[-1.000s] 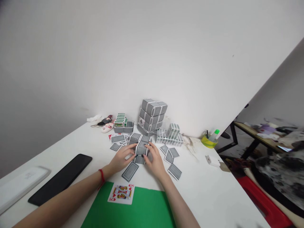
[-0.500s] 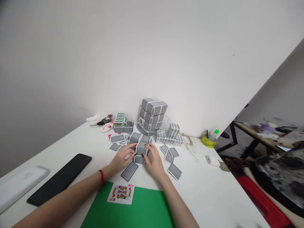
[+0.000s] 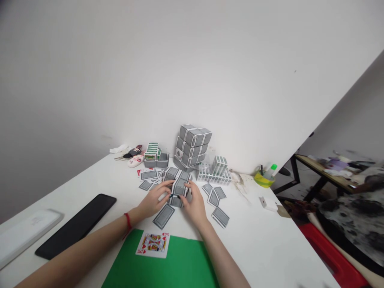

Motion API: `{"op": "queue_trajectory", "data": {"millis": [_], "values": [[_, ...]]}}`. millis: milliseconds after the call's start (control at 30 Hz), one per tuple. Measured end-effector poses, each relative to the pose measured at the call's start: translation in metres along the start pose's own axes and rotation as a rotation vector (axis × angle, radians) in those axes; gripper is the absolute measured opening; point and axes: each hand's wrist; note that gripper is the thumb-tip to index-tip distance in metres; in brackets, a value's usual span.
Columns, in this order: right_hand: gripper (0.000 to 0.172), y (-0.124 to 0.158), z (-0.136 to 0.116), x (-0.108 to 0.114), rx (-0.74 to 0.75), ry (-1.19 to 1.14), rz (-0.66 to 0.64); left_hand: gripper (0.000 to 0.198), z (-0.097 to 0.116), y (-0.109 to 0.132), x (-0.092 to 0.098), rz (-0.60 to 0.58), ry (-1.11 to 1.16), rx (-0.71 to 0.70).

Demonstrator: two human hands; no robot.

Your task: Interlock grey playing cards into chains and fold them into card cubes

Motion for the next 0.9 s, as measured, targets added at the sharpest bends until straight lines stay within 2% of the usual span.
{"op": "queue_trajectory", "data": {"millis": [300, 533, 667, 900], "values": [[0.043, -0.013, -0.01, 0.002, -0.094, 0.097, -0.012, 0.013, 0.002, -0.003, -0.002, 0.009, -0.001, 0.063], [0.044, -0.022, -0.032, 0.01, -0.026, 0.298, -0.098, 0.011, 0.003, -0.004, -0.001, 0.003, 0.016, 0.088], [0.049, -0.028, -0.043, 0.009, -0.037, 0.417, -0.144, 0.012, 0.003, -0.004, -0.001, -0.004, 0.029, 0.09], [0.047, -0.032, -0.049, 0.004, 0.004, 0.406, -0.208, 0.015, 0.002, -0.002, -0.003, 0.013, 0.036, 0.078]]}}
Point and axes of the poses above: each hand's wrist, its own y-axis away from the middle knuckle, its own x-axis out of the back of the hand, z = x × y, and after that the axes turned 8 degrees about -x, right-handed
